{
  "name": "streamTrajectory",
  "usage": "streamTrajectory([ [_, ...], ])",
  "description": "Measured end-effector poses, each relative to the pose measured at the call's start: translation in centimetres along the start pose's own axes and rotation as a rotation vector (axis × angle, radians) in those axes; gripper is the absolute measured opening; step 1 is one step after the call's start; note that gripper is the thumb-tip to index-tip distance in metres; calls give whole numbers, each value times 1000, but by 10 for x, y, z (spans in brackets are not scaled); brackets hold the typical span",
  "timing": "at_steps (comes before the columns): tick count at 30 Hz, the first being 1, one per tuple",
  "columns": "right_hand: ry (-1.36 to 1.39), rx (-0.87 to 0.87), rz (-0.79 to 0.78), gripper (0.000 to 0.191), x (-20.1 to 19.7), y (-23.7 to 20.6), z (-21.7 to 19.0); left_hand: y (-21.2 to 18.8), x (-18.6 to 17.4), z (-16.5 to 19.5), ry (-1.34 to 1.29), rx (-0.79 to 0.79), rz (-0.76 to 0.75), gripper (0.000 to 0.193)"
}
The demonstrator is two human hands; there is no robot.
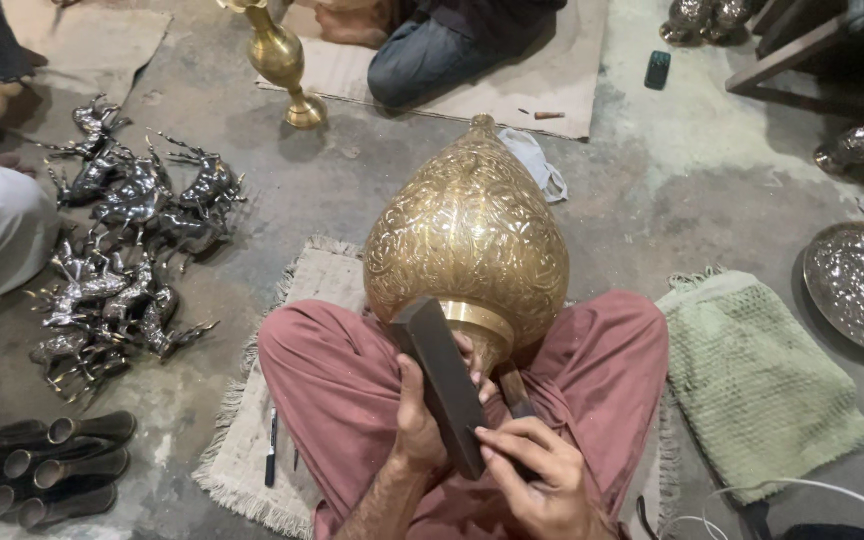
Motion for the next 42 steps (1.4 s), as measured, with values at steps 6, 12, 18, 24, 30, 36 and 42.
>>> streamTrajectory([
  [6,13,66,89,22,-8,20,4,-7,-8,-20,280,-161,49,78],
  [12,-37,-88,135,21,-1,1,-7,-3,-8,-6,82,-6,13,75],
  [18,-88,-129,189,24,-10,19,-5,-9,-24,-27,314,-174,117,80],
  [24,-46,-133,183,23,2,4,-13,-10,-26,-7,59,29,-89,74],
  [30,-114,-170,247,23,-5,10,5,-15,-37,-16,555,75,61,71],
  [36,-54,-91,192,25,4,-7,6,-15,-26,-8,182,25,-129,66],
  [42,-148,-169,237,23,-2,4,6,-17,-42,-26,317,-142,148,74],
])
Point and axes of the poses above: each hand's wrist, its own y-axis towards the middle knuckle, its own x-axis out of the palm, z = x × y, the point moved 6 cm from there along y, towards the middle knuckle, and after that the axes turned 11 degrees about -y, right-handed, at the moved point
